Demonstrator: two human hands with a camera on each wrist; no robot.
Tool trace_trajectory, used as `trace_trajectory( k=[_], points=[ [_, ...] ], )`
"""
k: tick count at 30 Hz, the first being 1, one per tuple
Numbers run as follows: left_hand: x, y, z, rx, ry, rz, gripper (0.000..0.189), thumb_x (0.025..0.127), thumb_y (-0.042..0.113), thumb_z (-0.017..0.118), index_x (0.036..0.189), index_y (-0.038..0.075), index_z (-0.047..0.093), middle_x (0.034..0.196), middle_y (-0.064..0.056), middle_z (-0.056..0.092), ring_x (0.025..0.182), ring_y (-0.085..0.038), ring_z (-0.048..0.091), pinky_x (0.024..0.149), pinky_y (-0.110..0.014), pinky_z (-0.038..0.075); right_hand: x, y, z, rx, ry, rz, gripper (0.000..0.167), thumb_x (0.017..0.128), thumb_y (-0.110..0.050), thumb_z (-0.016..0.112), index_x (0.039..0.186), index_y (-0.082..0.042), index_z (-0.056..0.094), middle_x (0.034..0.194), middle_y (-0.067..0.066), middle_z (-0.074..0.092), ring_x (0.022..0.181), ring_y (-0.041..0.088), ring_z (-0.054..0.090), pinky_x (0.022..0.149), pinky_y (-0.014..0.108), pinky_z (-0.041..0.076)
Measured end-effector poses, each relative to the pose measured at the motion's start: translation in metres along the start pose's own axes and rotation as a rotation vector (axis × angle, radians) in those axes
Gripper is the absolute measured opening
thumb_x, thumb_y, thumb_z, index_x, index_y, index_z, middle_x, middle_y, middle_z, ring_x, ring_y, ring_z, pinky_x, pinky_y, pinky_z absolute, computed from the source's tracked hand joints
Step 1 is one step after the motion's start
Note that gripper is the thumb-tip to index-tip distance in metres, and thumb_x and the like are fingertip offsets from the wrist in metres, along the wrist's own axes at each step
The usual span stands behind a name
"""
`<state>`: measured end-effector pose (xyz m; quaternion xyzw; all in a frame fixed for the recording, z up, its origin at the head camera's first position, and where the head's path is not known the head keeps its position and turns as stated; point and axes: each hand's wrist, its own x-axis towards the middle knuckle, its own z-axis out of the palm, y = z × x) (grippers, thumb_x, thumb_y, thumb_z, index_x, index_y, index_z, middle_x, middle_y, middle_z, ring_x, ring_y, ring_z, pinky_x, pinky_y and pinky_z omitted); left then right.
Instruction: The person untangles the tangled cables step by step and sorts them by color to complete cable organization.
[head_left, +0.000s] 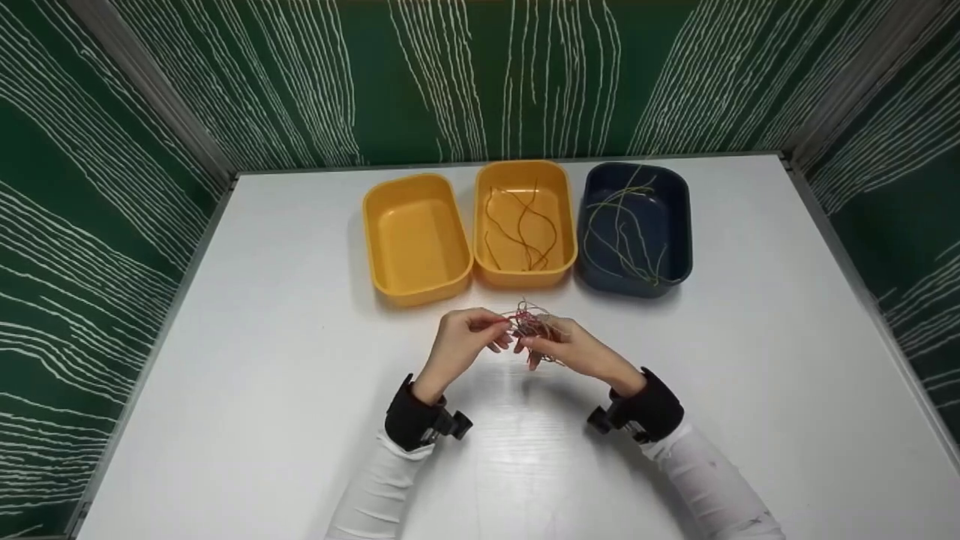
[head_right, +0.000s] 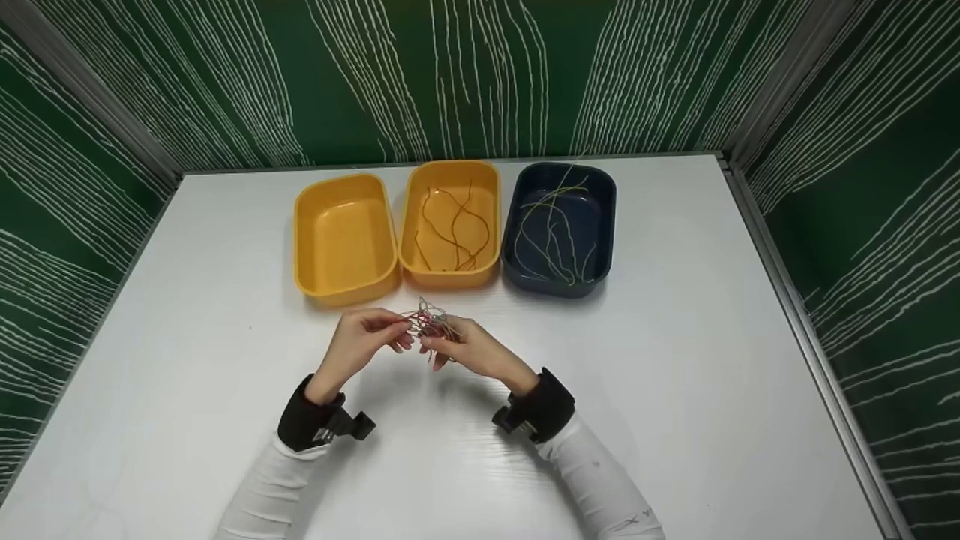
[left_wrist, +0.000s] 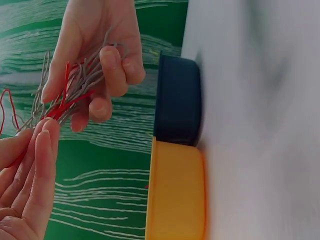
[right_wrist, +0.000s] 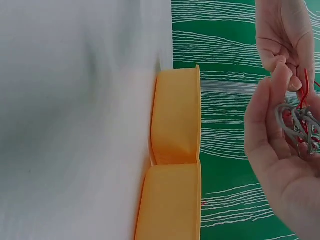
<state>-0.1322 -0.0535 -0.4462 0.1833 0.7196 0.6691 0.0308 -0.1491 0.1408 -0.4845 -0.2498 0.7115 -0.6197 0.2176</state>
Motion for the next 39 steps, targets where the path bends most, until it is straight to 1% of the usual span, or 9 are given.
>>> trace_trajectory(
  k=[6, 13, 16, 20, 25, 29, 34, 37, 39],
  points=[
    [0.0, -0.001, 0.003, 0.004, 0.007, -0.034, 0.012, 0.08, -0.007, 0.057, 0.084, -0.018, 0.06, 0.069, -0.03, 0.06, 0.063, -0.043, 0.059, 0.056, -0.041, 0.051, 0.002, 0.004, 0.001, 0.009, -0.015, -0.025, 0.035, 0.09, -0.011, 0.051, 0.12, 0.005, 0.043, 0.084, 0.017, 0.061, 0.063, 0.028, 0.059, 0.051, 0.019, 0.038],
    [0.0, -0.004, 0.006, -0.011, -0.002, -0.071, 0.013, 0.08, -0.007, 0.057, 0.089, -0.018, 0.06, 0.071, -0.03, 0.06, 0.065, -0.044, 0.059, 0.057, -0.041, 0.051, 0.003, 0.009, 0.003, 0.038, -0.014, -0.069, 0.024, 0.093, -0.01, 0.045, 0.107, 0.008, 0.049, 0.067, 0.006, 0.056, 0.054, 0.014, 0.055, 0.048, 0.025, 0.042],
    [-0.001, -0.004, 0.006, -0.009, -0.008, -0.088, 0.016, 0.08, -0.007, 0.058, 0.092, -0.017, 0.06, 0.072, -0.029, 0.061, 0.066, -0.043, 0.059, 0.058, -0.042, 0.051, 0.001, 0.002, 0.004, 0.023, -0.017, -0.034, 0.022, 0.093, -0.01, 0.043, 0.106, 0.007, 0.049, 0.064, 0.005, 0.053, 0.052, 0.013, 0.052, 0.046, 0.022, 0.036],
    [-0.001, -0.003, 0.007, -0.002, -0.022, -0.093, 0.018, 0.08, -0.006, 0.058, 0.095, -0.016, 0.059, 0.073, -0.029, 0.061, 0.066, -0.042, 0.059, 0.058, -0.041, 0.051, -0.002, -0.008, 0.005, -0.019, -0.028, -0.001, 0.022, 0.094, -0.007, 0.04, 0.103, 0.009, 0.051, 0.061, 0.007, 0.051, 0.05, 0.021, 0.048, 0.045, 0.018, 0.032],
    [-0.002, -0.003, 0.006, -0.013, -0.06, -0.1, 0.024, 0.08, -0.004, 0.06, 0.1, -0.017, 0.056, 0.076, -0.029, 0.061, 0.068, -0.043, 0.059, 0.06, -0.039, 0.052, 0.0, 0.005, 0.001, -0.046, -0.017, 0.021, 0.023, 0.095, -0.014, 0.039, 0.1, 0.004, 0.054, 0.058, 0.004, 0.051, 0.049, 0.02, 0.046, 0.045, 0.017, 0.03],
    [-0.002, -0.004, 0.004, -0.048, -0.076, -0.109, 0.023, 0.086, 0.001, 0.055, 0.1, -0.016, 0.056, 0.077, -0.029, 0.06, 0.07, -0.044, 0.058, 0.062, -0.041, 0.051, 0.0, 0.01, -0.001, -0.054, -0.007, 0.044, 0.025, 0.095, -0.023, 0.041, 0.092, -0.002, 0.054, 0.058, 0.003, 0.052, 0.05, 0.02, 0.047, 0.046, 0.019, 0.03],
    [-0.003, -0.002, 0.002, -0.064, 0.024, -0.049, 0.019, 0.088, 0.002, 0.051, 0.096, -0.015, 0.056, 0.078, -0.025, 0.06, 0.068, -0.042, 0.057, 0.06, -0.042, 0.051, -0.001, 0.01, -0.001, -0.011, 0.004, 0.05, 0.033, 0.094, -0.03, 0.042, 0.087, 0.002, 0.049, 0.059, 0.003, 0.051, 0.051, 0.018, 0.049, 0.046, 0.019, 0.032],
    [-0.005, 0.0, 0.002, -0.008, 0.107, 0.01, 0.014, 0.082, 0.0, 0.059, 0.089, -0.011, 0.056, 0.076, -0.016, 0.059, 0.066, -0.032, 0.057, 0.058, -0.034, 0.05, -0.002, 0.01, -0.001, 0.0, 0.021, 0.072, 0.039, 0.093, -0.034, 0.043, 0.086, 0.004, 0.048, 0.06, 0.003, 0.051, 0.052, 0.021, 0.05, 0.046, 0.019, 0.032],
    [-0.006, 0.002, 0.003, 0.054, 0.128, 0.045, 0.015, 0.079, 0.001, 0.064, 0.086, -0.01, 0.056, 0.077, -0.014, 0.058, 0.066, -0.025, 0.057, 0.059, -0.029, 0.048, -0.002, 0.009, -0.001, -0.003, 0.031, 0.086, 0.039, 0.092, -0.036, 0.044, 0.087, 0.003, 0.048, 0.06, 0.004, 0.051, 0.053, 0.025, 0.05, 0.046, 0.019, 0.032]
  ],
)
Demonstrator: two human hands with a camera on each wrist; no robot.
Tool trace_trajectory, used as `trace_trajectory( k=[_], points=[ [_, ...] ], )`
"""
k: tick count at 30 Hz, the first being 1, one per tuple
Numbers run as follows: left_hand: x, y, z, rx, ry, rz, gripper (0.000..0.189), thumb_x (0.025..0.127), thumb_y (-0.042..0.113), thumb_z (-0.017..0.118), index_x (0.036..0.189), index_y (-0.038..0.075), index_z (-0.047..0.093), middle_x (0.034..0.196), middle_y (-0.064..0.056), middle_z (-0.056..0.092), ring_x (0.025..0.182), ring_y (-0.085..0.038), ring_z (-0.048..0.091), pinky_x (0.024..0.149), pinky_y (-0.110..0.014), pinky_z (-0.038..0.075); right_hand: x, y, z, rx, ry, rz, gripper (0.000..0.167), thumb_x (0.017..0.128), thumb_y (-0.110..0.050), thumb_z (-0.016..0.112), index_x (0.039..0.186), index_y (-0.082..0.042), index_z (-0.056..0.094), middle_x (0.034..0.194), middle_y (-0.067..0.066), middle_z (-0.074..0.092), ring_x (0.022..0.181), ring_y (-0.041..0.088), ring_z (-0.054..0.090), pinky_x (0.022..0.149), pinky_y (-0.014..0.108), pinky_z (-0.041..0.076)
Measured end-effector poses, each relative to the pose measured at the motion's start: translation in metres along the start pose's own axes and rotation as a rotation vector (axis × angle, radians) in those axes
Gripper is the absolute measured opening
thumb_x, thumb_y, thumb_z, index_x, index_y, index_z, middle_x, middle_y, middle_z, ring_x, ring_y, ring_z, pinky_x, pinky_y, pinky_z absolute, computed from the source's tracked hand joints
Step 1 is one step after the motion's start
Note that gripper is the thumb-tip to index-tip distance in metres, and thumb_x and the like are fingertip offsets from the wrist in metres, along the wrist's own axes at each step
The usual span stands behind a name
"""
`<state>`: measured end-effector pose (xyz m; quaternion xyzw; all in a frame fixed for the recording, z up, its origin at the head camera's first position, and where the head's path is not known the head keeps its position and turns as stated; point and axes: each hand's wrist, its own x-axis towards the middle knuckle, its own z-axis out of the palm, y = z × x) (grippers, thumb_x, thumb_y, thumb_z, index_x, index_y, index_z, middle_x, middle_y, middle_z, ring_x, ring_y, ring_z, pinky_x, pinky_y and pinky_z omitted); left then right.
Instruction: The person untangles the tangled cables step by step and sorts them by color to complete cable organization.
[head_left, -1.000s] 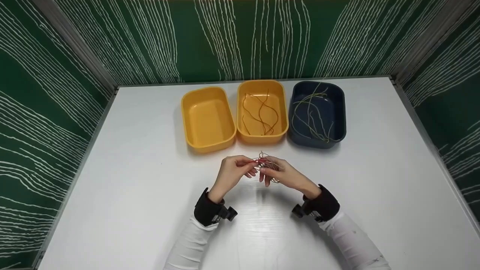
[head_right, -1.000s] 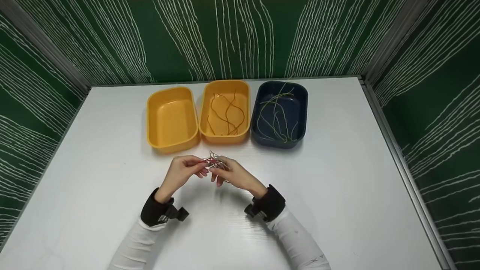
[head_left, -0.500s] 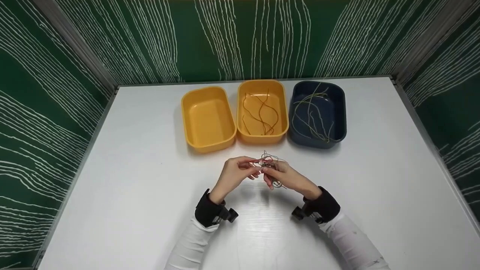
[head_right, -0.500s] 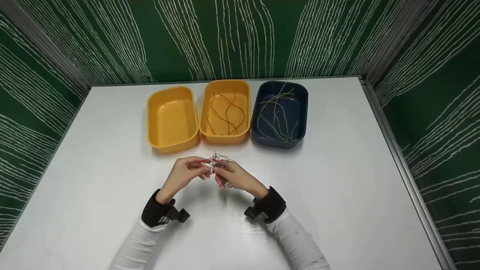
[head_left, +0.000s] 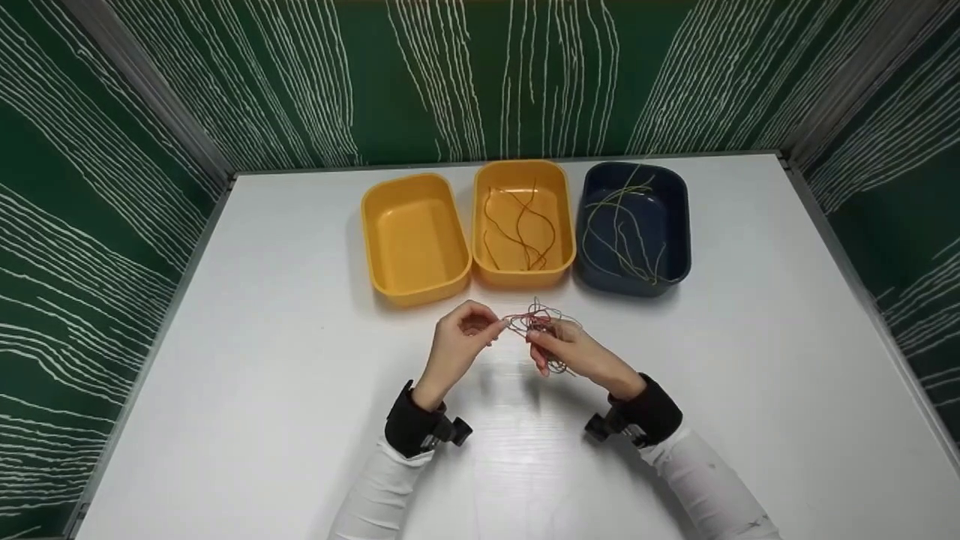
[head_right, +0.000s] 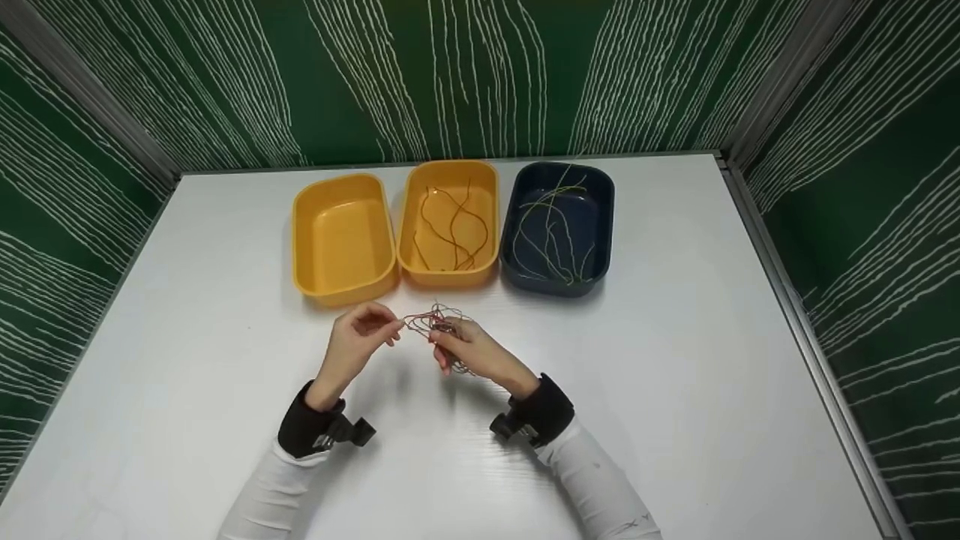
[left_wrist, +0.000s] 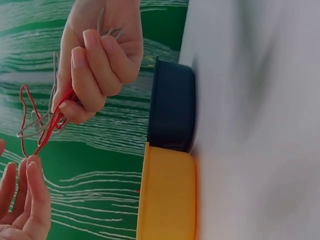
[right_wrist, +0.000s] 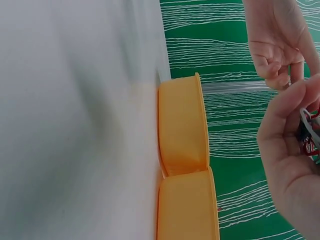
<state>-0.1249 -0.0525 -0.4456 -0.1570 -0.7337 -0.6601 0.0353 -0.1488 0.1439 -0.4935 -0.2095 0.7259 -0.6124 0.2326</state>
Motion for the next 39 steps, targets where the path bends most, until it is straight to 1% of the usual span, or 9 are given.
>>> trace_trajectory(
  k=[3, 5, 8, 12, 15, 23, 29, 35, 39],
  points=[
    [-0.002, 0.003, 0.001, 0.094, 0.004, 0.059, 0.017, 0.075, 0.003, 0.068, 0.085, -0.008, 0.06, 0.079, -0.016, 0.058, 0.069, -0.019, 0.055, 0.062, -0.026, 0.047, 0.0, -0.001, 0.0, -0.008, 0.001, -0.006, 0.032, 0.093, -0.032, 0.043, 0.087, -0.001, 0.05, 0.06, 0.004, 0.051, 0.054, 0.027, 0.048, 0.046, 0.02, 0.031],
    [-0.002, 0.004, 0.002, 0.137, 0.006, 0.105, 0.016, 0.074, 0.002, 0.069, 0.084, -0.008, 0.062, 0.08, -0.018, 0.058, 0.069, -0.019, 0.055, 0.063, -0.026, 0.046, 0.0, -0.002, -0.001, 0.016, -0.011, -0.019, 0.026, 0.094, -0.026, 0.042, 0.091, -0.002, 0.051, 0.061, 0.004, 0.051, 0.053, 0.023, 0.049, 0.047, 0.022, 0.032],
    [-0.001, 0.005, 0.003, 0.169, 0.013, 0.16, 0.011, 0.074, -0.001, 0.067, 0.081, -0.008, 0.064, 0.079, -0.018, 0.057, 0.069, -0.021, 0.054, 0.062, -0.026, 0.047, -0.001, -0.004, -0.001, 0.076, -0.042, -0.042, 0.02, 0.095, -0.015, 0.04, 0.096, 0.0, 0.052, 0.062, 0.004, 0.05, 0.053, 0.017, 0.049, 0.05, 0.023, 0.033],
    [-0.001, 0.004, 0.003, 0.186, 0.014, 0.184, 0.007, 0.075, -0.003, 0.066, 0.078, -0.009, 0.064, 0.076, -0.017, 0.058, 0.069, -0.022, 0.056, 0.064, -0.024, 0.047, -0.004, -0.012, 0.001, 0.118, -0.068, -0.047, 0.015, 0.095, -0.008, 0.039, 0.095, -0.001, 0.051, 0.064, 0.003, 0.048, 0.053, 0.013, 0.051, 0.05, 0.021, 0.034],
    [-0.001, 0.003, 0.003, 0.182, 0.013, 0.162, 0.007, 0.076, -0.003, 0.065, 0.079, -0.009, 0.063, 0.076, -0.017, 0.061, 0.068, -0.024, 0.058, 0.063, -0.023, 0.048, -0.005, -0.014, 0.002, 0.117, -0.074, -0.04, 0.013, 0.095, -0.009, 0.039, 0.091, -0.002, 0.049, 0.064, 0.003, 0.047, 0.053, 0.012, 0.051, 0.049, 0.019, 0.035],
    [0.001, 0.004, -0.008, 0.082, 0.079, 0.014, 0.008, 0.078, -0.003, 0.063, 0.079, -0.011, 0.062, 0.073, -0.019, 0.062, 0.064, -0.027, 0.058, 0.057, -0.02, 0.046, -0.004, 0.003, -0.004, 0.135, -0.081, -0.041, 0.017, 0.095, -0.014, 0.04, 0.089, 0.002, 0.044, 0.063, 0.004, 0.043, 0.053, 0.014, 0.05, 0.049, 0.021, 0.038],
    [0.002, 0.006, -0.02, 0.074, 0.121, 0.009, 0.009, 0.078, -0.005, 0.062, 0.079, -0.014, 0.06, 0.071, -0.02, 0.06, 0.062, -0.024, 0.057, 0.056, -0.019, 0.046, -0.009, 0.008, -0.012, 0.109, -0.105, -0.014, 0.02, 0.096, -0.017, 0.037, 0.084, -0.003, 0.044, 0.064, 0.002, 0.042, 0.054, 0.013, 0.047, 0.049, 0.02, 0.033],
    [0.001, 0.01, -0.03, 0.078, 0.178, 0.005, 0.009, 0.077, -0.006, 0.062, 0.079, -0.015, 0.059, 0.071, -0.021, 0.06, 0.063, -0.034, 0.056, 0.056, -0.021, 0.047, -0.016, 0.012, -0.02, 0.07, -0.12, -0.021, 0.022, 0.097, -0.016, 0.035, 0.082, -0.003, 0.043, 0.063, 0.003, 0.042, 0.053, 0.013, 0.045, 0.048, 0.02, 0.032],
    [0.003, 0.005, -0.035, 0.084, 0.202, 0.003, 0.01, 0.078, -0.005, 0.062, 0.079, -0.015, 0.059, 0.07, -0.02, 0.06, 0.059, -0.021, 0.057, 0.056, -0.022, 0.047, -0.018, 0.012, -0.022, 0.057, -0.14, -0.027, 0.023, 0.096, -0.019, 0.037, 0.082, -0.003, 0.044, 0.063, 0.004, 0.043, 0.053, 0.013, 0.046, 0.046, 0.022, 0.032]
  ],
)
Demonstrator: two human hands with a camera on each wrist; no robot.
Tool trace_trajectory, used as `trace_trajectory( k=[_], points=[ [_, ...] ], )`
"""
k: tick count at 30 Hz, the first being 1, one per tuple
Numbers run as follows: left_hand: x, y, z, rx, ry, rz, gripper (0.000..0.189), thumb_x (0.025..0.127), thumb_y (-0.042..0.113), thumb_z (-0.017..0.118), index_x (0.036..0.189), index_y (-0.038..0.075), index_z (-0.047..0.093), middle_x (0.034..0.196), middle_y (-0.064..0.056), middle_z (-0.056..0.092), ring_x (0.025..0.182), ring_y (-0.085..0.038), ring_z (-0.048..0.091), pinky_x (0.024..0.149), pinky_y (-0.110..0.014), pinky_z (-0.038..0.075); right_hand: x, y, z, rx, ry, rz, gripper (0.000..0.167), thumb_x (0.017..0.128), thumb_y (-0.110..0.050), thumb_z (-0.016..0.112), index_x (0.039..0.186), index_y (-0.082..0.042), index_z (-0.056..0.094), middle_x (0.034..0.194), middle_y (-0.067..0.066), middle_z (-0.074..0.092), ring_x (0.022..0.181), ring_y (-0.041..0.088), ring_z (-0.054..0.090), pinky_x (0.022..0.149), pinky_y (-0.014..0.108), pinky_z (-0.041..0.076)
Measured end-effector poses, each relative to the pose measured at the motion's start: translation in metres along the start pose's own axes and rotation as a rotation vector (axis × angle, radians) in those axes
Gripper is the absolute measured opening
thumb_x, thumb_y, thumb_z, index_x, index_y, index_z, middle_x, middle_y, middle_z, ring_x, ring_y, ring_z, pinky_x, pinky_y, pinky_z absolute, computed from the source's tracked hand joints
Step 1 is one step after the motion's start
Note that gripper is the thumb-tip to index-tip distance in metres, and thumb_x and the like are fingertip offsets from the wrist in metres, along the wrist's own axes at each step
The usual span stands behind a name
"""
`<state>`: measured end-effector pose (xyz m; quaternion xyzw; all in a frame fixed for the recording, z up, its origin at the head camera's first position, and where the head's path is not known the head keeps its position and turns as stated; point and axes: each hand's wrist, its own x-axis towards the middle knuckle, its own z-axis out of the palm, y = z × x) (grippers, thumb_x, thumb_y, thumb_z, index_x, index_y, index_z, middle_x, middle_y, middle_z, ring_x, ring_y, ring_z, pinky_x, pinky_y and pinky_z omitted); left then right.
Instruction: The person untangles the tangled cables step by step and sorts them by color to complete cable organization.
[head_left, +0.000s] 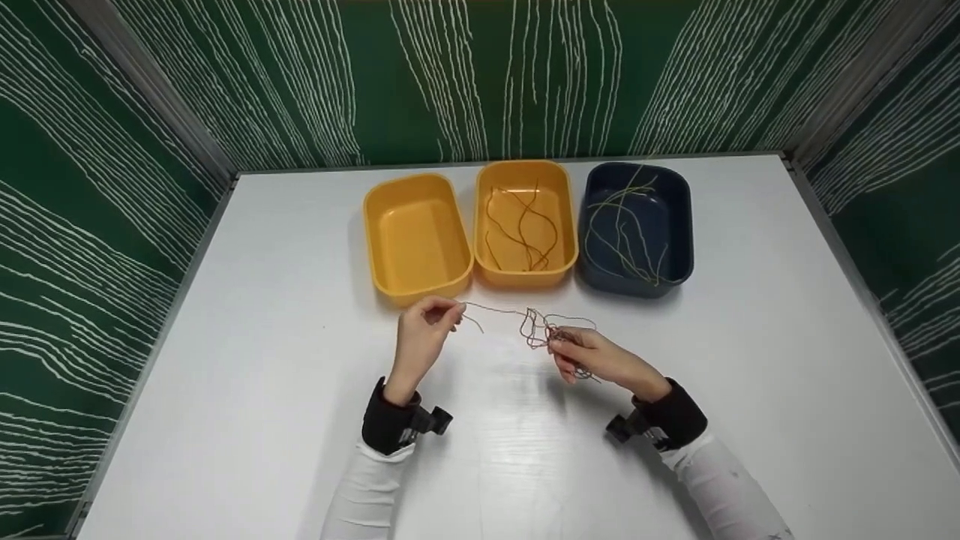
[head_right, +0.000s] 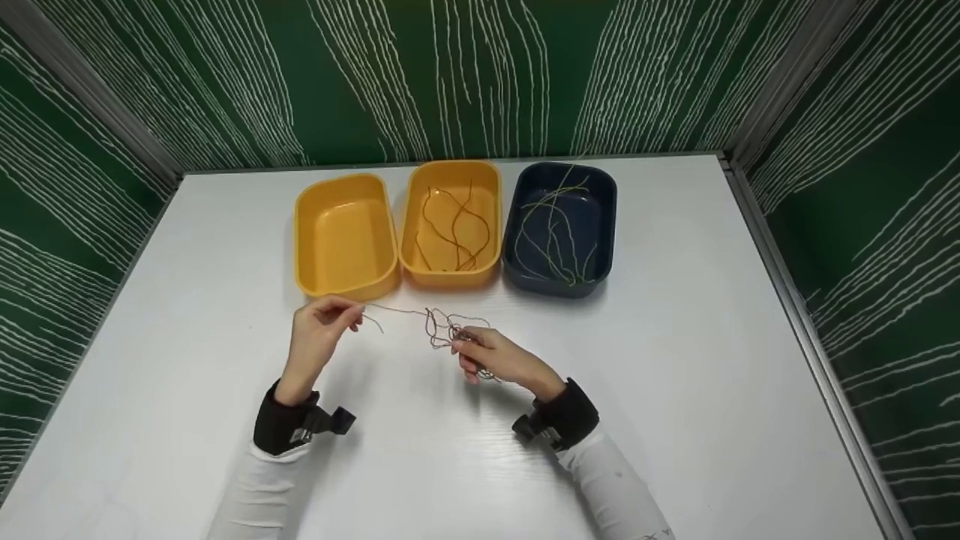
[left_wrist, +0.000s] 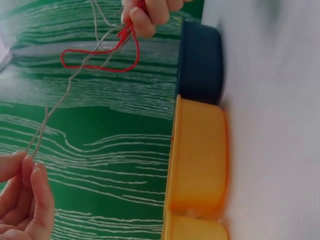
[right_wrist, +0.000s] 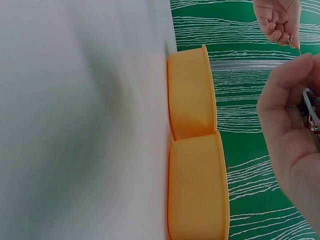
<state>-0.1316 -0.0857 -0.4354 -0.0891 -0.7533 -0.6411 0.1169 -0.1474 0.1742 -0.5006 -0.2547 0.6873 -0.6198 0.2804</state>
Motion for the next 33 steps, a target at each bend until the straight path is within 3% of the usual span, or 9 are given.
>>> trace_trajectory(
  k=[4, 7, 16, 21, 24, 28, 33],
  points=[
    [0.005, -0.018, -0.006, 0.002, 0.035, 0.026, 0.012, 0.079, -0.001, 0.063, 0.08, -0.012, 0.06, 0.068, -0.016, 0.059, 0.057, -0.011, 0.054, 0.055, -0.022, 0.047, -0.004, -0.002, -0.003, -0.002, -0.008, 0.005, 0.023, 0.096, -0.016, 0.036, 0.082, 0.0, 0.044, 0.063, 0.004, 0.042, 0.053, 0.013, 0.046, 0.046, 0.022, 0.032],
    [0.008, -0.025, -0.012, 0.015, 0.046, 0.044, 0.013, 0.079, 0.001, 0.064, 0.08, -0.011, 0.06, 0.067, -0.015, 0.059, 0.057, -0.01, 0.054, 0.055, -0.022, 0.047, -0.007, 0.0, -0.006, -0.009, -0.016, 0.0, 0.025, 0.096, -0.018, 0.037, 0.083, 0.002, 0.044, 0.063, 0.003, 0.043, 0.053, 0.013, 0.047, 0.047, 0.021, 0.033],
    [0.014, -0.021, -0.03, 0.023, 0.136, 0.093, 0.009, 0.078, -0.006, 0.062, 0.079, -0.014, 0.059, 0.066, -0.018, 0.058, 0.056, -0.006, 0.053, 0.052, -0.021, 0.046, -0.013, 0.005, -0.015, -0.02, 0.006, -0.013, 0.026, 0.096, -0.023, 0.038, 0.081, -0.003, 0.045, 0.062, 0.002, 0.043, 0.053, 0.013, 0.045, 0.047, 0.021, 0.034],
    [0.015, -0.017, -0.036, 0.021, 0.159, 0.083, 0.008, 0.077, -0.008, 0.062, 0.078, -0.015, 0.059, 0.067, -0.023, 0.058, 0.055, -0.004, 0.052, 0.052, -0.02, 0.046, -0.014, 0.004, -0.016, 0.055, 0.026, 0.025, 0.025, 0.096, -0.026, 0.038, 0.084, -0.004, 0.043, 0.064, 0.003, 0.04, 0.054, 0.013, 0.045, 0.049, 0.023, 0.032],
    [0.013, -0.006, -0.038, 0.024, 0.173, 0.078, 0.006, 0.076, -0.011, 0.06, 0.077, -0.017, 0.058, 0.067, -0.027, 0.056, 0.054, -0.002, 0.051, 0.051, -0.021, 0.046, -0.014, 0.002, -0.016, 0.087, 0.039, 0.03, 0.023, 0.096, -0.023, 0.037, 0.085, -0.004, 0.042, 0.064, 0.002, 0.04, 0.054, 0.014, 0.045, 0.05, 0.023, 0.033],
    [0.009, 0.01, -0.039, 0.05, 0.192, 0.084, 0.005, 0.075, -0.013, 0.059, 0.076, -0.018, 0.057, 0.065, -0.024, 0.056, 0.053, -0.008, 0.051, 0.051, -0.018, 0.044, -0.015, 0.001, -0.016, 0.135, 0.061, 0.008, 0.02, 0.096, -0.02, 0.037, 0.085, -0.003, 0.042, 0.064, 0.002, 0.039, 0.054, 0.014, 0.045, 0.051, 0.023, 0.036],
    [0.009, 0.012, -0.044, 0.054, 0.214, 0.099, 0.006, 0.076, -0.012, 0.06, 0.076, -0.017, 0.057, 0.065, -0.019, 0.057, 0.052, -0.013, 0.052, 0.05, -0.017, 0.043, -0.017, 0.004, -0.019, 0.187, 0.076, -0.006, 0.021, 0.095, -0.022, 0.041, 0.085, -0.004, 0.044, 0.064, 0.002, 0.038, 0.053, 0.014, 0.044, 0.051, 0.023, 0.036]
  ],
)
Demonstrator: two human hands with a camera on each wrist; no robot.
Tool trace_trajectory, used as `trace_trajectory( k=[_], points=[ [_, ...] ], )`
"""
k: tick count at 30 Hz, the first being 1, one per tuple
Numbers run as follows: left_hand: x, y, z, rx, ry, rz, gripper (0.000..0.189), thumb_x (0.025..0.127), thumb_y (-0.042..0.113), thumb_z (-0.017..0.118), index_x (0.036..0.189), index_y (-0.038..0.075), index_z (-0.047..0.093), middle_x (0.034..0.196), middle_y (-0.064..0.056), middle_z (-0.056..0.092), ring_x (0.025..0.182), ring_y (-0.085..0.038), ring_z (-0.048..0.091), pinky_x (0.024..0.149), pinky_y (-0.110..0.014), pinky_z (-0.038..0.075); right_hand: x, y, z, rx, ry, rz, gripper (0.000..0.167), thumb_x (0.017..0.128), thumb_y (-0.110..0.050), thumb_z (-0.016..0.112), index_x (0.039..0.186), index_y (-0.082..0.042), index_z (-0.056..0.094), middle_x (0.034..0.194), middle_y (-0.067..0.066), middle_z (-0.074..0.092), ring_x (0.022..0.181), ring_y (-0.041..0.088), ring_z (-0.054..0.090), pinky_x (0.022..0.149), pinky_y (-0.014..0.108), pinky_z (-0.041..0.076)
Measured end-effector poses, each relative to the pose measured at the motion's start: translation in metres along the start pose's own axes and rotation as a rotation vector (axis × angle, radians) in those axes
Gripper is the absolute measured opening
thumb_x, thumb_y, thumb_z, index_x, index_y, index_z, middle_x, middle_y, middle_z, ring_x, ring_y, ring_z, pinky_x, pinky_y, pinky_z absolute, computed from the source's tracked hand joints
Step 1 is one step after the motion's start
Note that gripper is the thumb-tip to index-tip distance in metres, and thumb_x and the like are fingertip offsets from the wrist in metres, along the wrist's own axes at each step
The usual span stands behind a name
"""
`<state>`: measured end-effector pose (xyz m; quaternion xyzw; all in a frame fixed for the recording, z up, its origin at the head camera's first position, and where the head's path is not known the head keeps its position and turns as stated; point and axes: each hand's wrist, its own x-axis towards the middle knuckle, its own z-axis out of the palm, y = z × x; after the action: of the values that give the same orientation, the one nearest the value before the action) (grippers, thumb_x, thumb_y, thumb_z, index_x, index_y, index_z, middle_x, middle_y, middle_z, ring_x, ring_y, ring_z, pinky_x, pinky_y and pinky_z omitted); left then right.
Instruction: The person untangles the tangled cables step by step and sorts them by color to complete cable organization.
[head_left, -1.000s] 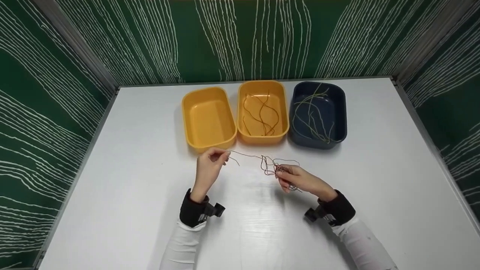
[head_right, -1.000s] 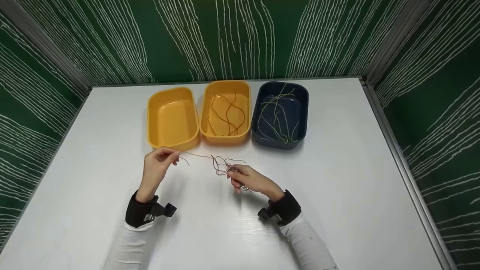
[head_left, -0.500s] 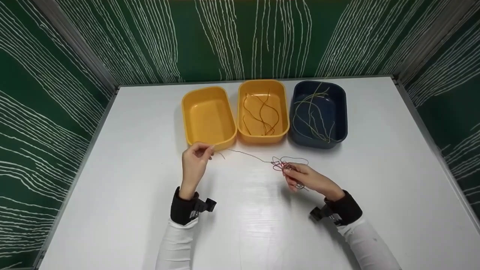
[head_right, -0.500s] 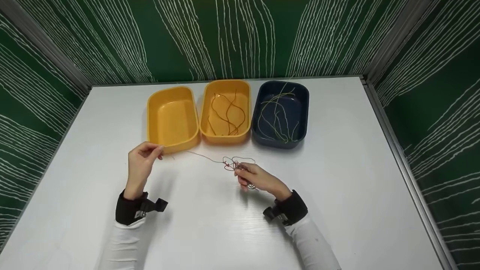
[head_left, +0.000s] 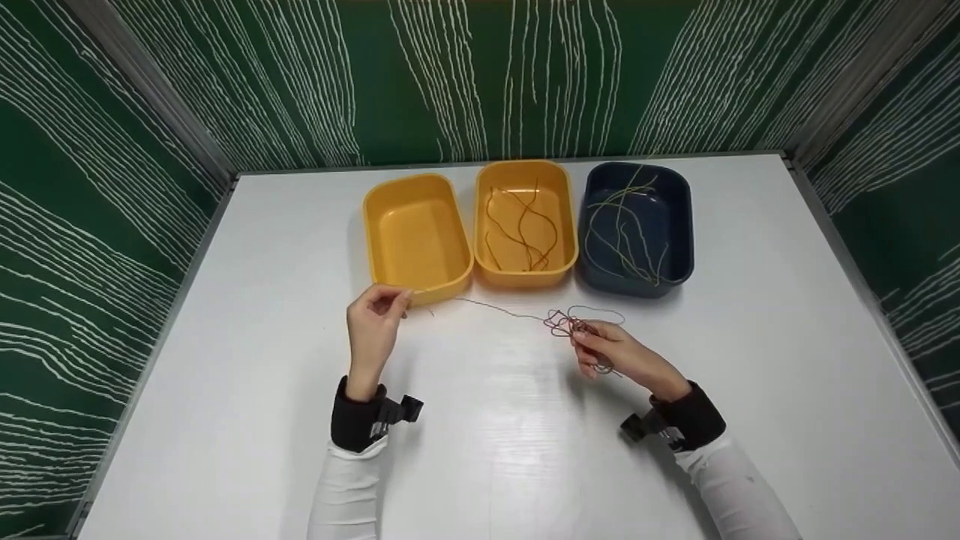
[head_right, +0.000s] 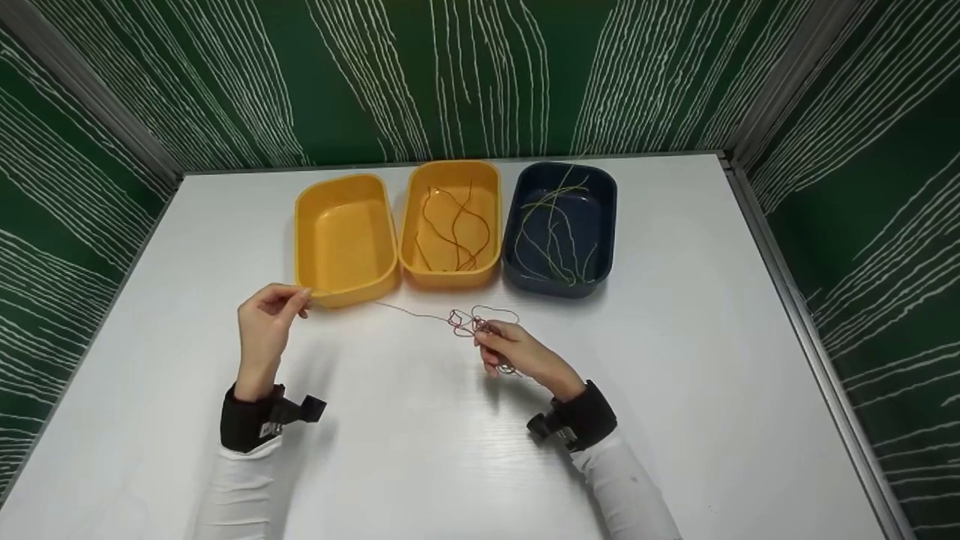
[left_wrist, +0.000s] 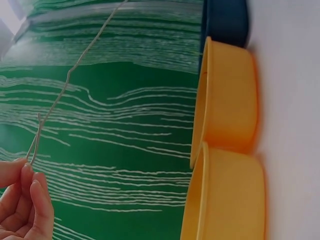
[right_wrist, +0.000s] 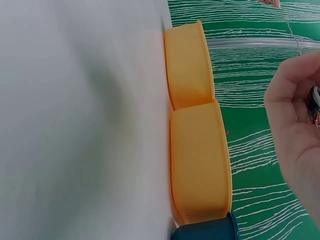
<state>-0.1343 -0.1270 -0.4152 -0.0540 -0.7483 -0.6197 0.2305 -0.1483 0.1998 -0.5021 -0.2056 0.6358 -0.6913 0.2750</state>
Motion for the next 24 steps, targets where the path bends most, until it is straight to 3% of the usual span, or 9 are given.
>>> trace_trajectory(
  k=[4, 9, 13, 24],
  points=[
    [0.006, -0.011, -0.014, -0.027, 0.077, -0.021, 0.008, 0.076, -0.01, 0.061, 0.077, -0.017, 0.058, 0.064, -0.014, 0.058, 0.053, -0.005, 0.052, 0.05, -0.019, 0.044, -0.005, 0.003, -0.007, 0.042, 0.041, 0.025, 0.022, 0.094, -0.025, 0.043, 0.087, -0.004, 0.042, 0.065, 0.001, 0.037, 0.054, 0.013, 0.042, 0.05, 0.022, 0.031],
    [0.015, -0.029, -0.04, -0.05, 0.229, -0.031, 0.005, 0.076, -0.01, 0.061, 0.074, -0.014, 0.059, 0.06, -0.006, 0.057, 0.051, -0.01, 0.053, 0.047, -0.017, 0.043, -0.017, 0.007, -0.018, 0.082, 0.145, 0.052, 0.02, 0.095, -0.023, 0.041, 0.087, -0.005, 0.038, 0.064, 0.002, 0.036, 0.054, 0.012, 0.038, 0.049, 0.028, 0.022],
    [0.018, -0.031, -0.048, -0.09, 0.261, -0.03, 0.005, 0.076, -0.01, 0.061, 0.073, -0.013, 0.059, 0.059, -0.003, 0.057, 0.05, -0.01, 0.053, 0.046, -0.017, 0.043, -0.019, 0.009, -0.021, 0.03, 0.166, 0.066, 0.024, 0.094, -0.027, 0.042, 0.086, -0.005, 0.038, 0.065, 0.002, 0.037, 0.054, 0.011, 0.039, 0.048, 0.025, 0.023],
    [0.022, -0.029, -0.047, -0.103, 0.326, -0.014, 0.01, 0.077, -0.009, 0.061, 0.075, -0.018, 0.058, 0.061, -0.007, 0.059, 0.049, -0.013, 0.053, 0.046, -0.017, 0.043, -0.014, 0.008, -0.014, -0.062, 0.152, 0.051, 0.025, 0.094, -0.026, 0.042, 0.086, -0.003, 0.04, 0.064, 0.002, 0.04, 0.051, 0.011, 0.043, 0.045, 0.023, 0.026]
  ],
)
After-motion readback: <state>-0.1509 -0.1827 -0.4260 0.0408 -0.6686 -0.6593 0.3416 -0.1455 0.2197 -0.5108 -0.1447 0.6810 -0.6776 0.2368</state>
